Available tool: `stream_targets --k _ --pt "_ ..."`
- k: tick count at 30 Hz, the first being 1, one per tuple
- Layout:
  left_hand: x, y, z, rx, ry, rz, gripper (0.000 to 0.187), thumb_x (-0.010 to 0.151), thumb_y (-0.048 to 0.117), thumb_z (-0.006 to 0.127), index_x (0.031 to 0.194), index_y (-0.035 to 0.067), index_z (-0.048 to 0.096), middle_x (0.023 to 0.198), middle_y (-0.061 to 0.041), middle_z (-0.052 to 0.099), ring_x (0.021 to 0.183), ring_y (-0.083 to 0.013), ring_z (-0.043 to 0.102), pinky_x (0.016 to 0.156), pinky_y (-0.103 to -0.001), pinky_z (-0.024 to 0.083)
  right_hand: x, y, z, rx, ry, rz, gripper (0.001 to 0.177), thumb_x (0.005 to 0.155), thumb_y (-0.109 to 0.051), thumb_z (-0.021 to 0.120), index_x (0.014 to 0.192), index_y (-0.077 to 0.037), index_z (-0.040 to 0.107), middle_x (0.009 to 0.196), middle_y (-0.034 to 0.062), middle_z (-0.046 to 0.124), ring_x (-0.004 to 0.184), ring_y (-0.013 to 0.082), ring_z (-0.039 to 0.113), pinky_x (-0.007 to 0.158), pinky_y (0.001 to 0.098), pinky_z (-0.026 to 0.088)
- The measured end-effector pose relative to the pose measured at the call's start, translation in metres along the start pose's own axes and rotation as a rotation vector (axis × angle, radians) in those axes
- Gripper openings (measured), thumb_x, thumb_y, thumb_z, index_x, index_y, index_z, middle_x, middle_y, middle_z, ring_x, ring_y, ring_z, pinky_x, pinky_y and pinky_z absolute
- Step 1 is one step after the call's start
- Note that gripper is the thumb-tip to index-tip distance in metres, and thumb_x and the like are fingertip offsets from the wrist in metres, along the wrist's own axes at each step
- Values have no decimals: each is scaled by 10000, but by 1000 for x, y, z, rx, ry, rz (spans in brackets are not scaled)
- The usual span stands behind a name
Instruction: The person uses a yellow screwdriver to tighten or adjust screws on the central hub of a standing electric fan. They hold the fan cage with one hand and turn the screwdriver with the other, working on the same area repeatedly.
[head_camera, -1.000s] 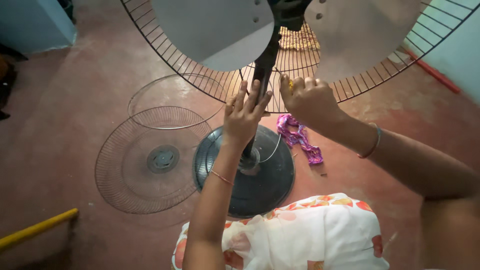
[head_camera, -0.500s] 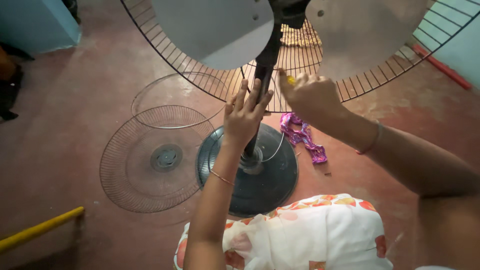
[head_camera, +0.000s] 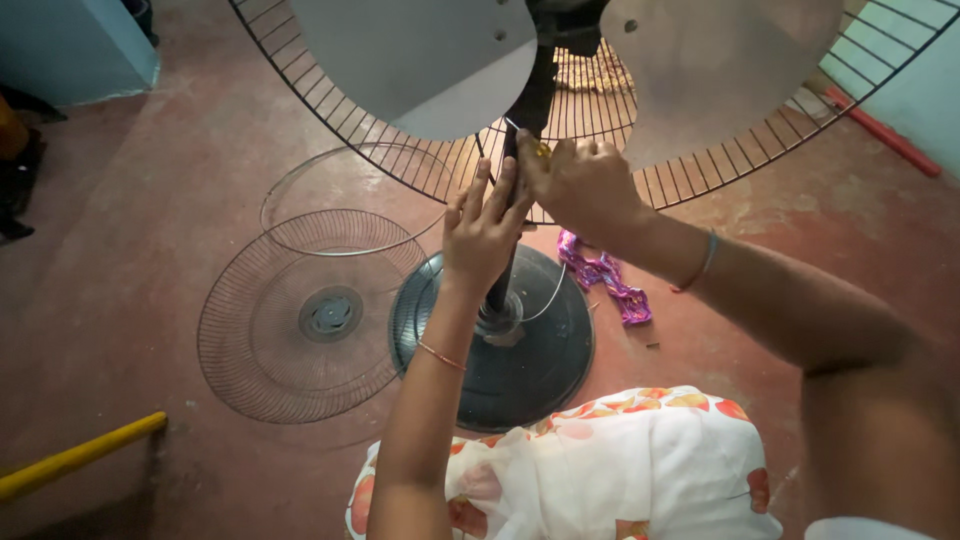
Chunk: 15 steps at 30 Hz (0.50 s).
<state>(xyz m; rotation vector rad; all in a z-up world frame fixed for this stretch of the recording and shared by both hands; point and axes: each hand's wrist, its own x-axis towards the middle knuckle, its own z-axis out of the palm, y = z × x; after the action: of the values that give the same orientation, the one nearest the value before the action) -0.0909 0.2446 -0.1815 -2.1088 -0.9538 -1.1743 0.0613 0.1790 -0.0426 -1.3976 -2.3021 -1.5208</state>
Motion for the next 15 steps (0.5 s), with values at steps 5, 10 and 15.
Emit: stream_targets --k 5,10,15 --pt "2 -5 -7 -14 22 -2 505 996 536 562 1456 332 618 1553 -39 547 1452 -272 480 1088 -420 367 -13 5 -3 -77 -58 4 443 992 -200 599 1403 -37 633 655 14 590 532 132 606 467 285 463" --pt "2 -4 -13 -22 39 17 519 981 533 582 1450 313 623 1541 -64 557 1454 -286 482 1094 -426 366 -20 2 -14 -81 -78 57 456 923 -197 623 1355 -54 651 645 23 607 536 164 617 462 299 459" --pt "4 2 -18 -82 62 -8 410 1009 498 635 1323 237 675 1523 -49 580 1453 -284 475 1109 -433 348 -7 -14 -30 15 65 36 443 877 -248 691 1233 16 692 884 67 694 677 172 654 585 313 497"
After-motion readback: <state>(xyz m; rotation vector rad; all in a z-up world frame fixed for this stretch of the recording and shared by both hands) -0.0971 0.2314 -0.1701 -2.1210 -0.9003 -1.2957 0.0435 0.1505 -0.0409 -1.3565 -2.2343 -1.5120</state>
